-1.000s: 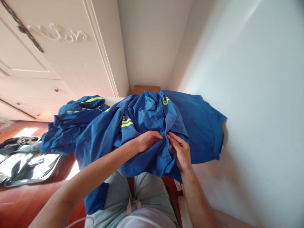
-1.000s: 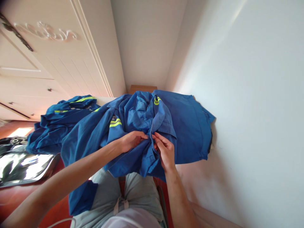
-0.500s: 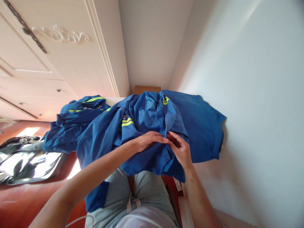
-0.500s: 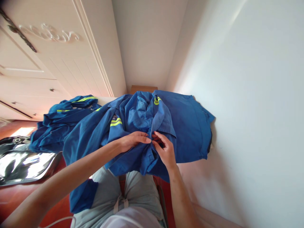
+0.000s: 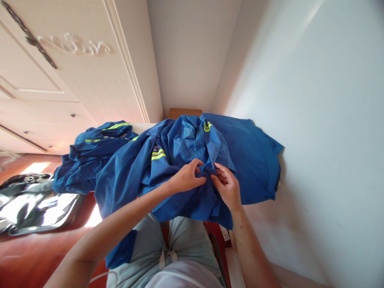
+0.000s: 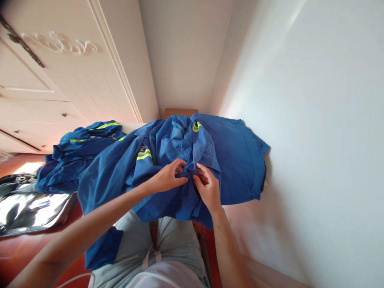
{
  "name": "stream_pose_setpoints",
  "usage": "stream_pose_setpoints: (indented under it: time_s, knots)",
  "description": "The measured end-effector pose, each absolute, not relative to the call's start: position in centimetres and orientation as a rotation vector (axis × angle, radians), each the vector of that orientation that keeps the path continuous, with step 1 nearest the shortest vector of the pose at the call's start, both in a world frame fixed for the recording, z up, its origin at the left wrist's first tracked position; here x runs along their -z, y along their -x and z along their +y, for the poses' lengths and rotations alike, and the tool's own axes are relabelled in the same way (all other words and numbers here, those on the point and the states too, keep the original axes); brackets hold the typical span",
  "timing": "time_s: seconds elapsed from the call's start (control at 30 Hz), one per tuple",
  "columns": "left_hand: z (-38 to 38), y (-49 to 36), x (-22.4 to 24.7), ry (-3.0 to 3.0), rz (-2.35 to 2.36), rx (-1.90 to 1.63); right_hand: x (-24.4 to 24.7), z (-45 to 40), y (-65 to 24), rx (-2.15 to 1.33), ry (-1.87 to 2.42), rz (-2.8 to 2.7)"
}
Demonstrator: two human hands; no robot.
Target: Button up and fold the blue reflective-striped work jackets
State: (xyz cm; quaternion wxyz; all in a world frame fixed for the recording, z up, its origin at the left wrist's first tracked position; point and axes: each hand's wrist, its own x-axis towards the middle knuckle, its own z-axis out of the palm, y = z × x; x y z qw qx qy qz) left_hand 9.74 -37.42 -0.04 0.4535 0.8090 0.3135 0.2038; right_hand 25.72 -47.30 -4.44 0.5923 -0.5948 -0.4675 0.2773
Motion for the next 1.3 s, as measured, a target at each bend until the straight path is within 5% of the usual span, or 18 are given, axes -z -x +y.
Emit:
stream_pose_setpoints:
  time_s: [0.63,1.3]
  knots:
    - [-38.8,-9.4,0.6,-2.291,0.748,-0.642,4.0,-48.3,-25.8,-0.718,1.422,-0.866]
    - [-41.2,-9.4,1.7,-2.14,0.985,-0.802,2.1,-48.7,-25.6,-0.49,1.461,-1.364]
